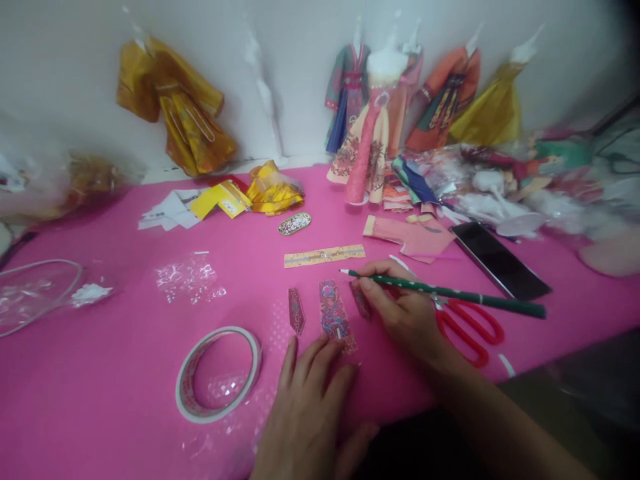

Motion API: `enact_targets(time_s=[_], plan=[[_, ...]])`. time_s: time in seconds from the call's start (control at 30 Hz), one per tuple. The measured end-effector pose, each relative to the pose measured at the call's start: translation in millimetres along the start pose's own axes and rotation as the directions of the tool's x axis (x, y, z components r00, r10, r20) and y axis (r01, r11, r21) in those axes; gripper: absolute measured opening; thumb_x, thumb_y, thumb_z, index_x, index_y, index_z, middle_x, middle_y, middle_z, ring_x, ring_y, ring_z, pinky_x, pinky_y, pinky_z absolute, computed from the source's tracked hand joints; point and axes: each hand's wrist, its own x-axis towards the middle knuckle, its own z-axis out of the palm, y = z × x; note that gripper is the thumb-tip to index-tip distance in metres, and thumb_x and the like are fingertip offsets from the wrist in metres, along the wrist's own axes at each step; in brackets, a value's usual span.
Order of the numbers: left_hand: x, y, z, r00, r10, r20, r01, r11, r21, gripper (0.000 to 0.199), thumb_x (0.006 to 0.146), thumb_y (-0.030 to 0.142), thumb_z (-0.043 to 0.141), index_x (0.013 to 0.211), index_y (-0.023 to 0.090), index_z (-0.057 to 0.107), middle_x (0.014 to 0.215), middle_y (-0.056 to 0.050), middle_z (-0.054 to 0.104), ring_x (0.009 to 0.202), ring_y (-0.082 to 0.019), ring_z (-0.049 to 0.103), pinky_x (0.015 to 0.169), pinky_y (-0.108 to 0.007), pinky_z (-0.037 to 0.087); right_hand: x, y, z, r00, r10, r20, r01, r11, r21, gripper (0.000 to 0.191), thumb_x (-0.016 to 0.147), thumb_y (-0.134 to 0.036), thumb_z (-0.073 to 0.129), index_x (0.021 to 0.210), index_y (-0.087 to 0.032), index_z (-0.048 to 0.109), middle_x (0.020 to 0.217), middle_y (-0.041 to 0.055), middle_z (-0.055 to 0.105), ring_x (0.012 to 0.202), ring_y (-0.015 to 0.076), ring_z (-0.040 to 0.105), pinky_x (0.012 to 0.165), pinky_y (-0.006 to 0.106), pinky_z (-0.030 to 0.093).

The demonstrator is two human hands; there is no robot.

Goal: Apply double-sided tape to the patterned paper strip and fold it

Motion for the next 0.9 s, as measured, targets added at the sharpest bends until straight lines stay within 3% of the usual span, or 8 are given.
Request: enact_targets(time_s=[0.1, 0.2, 0.37, 0.53, 0.9], plan=[[-3.7, -1.6, 1.7, 1.0, -0.009, -0.014, 0.009, 1.0, -0.015, 0.055, 0.083, 0.03, 0.073, 0.132, 0.016, 0.051, 0.131, -0.021, 0.063, 0.125, -0.041, 0.057, 0.102, -0.078, 0.042, 1.9, -8.0, -9.0, 0.994, -0.111, 0.017, 0.112, 0.977, -0.181, 0.011, 0.097, -0.017, 0.056, 0.101, -0.024, 0.064, 0.097, 0.0024, 0.069, 0.092, 0.0192, 0.066, 0.085, 0.035, 0.051], [-5.1, -2.7, 2.2, 0.999, 0.001, -0.042, -0.002, 1.0, -0.015, 0.052, 0.087, 0.027, 0.067, 0.134, 0.015, 0.05, 0.13, -0.021, 0.063, 0.126, -0.04, 0.057, 0.103, -0.078, 0.041, 4.7, -12.6, -24.6, 0.968, -0.232, 0.1, 0.252, 0.89, -0.379, 0.013, 0.098, -0.016, 0.055, 0.104, -0.022, 0.064, 0.098, 0.0042, 0.07, 0.092, 0.0196, 0.067, 0.083, 0.033, 0.052], [-3.9, -5.1, 2.1, 0.997, 0.012, -0.081, -0.011, 1.0, 0.014, 0.049, 0.086, 0.022, 0.064, 0.133, 0.017, 0.052, 0.124, -0.018, 0.068, 0.118, -0.038, 0.064, 0.1, -0.073, 0.048, 5.0, 1.7, -62.3, 0.95, -0.243, 0.195, 0.312, 0.743, -0.592, 0.015, 0.096, -0.015, 0.05, 0.104, -0.02, 0.062, 0.094, 0.0078, 0.07, 0.088, 0.0245, 0.067, 0.079, 0.037, 0.052], [-8.2, -10.2, 5.8, 0.999, 0.012, -0.044, -0.009, 0.999, 0.05, 0.057, 0.085, 0.027, 0.069, 0.138, 0.018, 0.049, 0.124, -0.016, 0.07, 0.118, -0.038, 0.066, 0.101, -0.072, 0.05, 4.6, 20.6, -85.9, 0.951, -0.216, 0.22, 0.308, 0.682, -0.663, 0.026, 0.095, -0.007, 0.042, 0.109, -0.019, 0.061, 0.099, 0.0119, 0.069, 0.093, 0.0288, 0.064, 0.079, 0.042, 0.051], [-11.5, -13.7, 9.6, 0.998, -0.002, -0.063, 0.006, 0.998, 0.057, 0.053, 0.088, 0.026, 0.067, 0.136, 0.019, 0.047, 0.126, -0.018, 0.065, 0.121, -0.036, 0.064, 0.104, -0.072, 0.047, 41.6, 42.2, -81.9, 0.895, -0.263, 0.36, 0.445, 0.574, -0.687, 0.032, 0.09, 0.0, 0.042, 0.107, -0.016, 0.063, 0.097, 0.0126, 0.062, 0.097, 0.0283, 0.058, 0.086, 0.042, 0.05]])
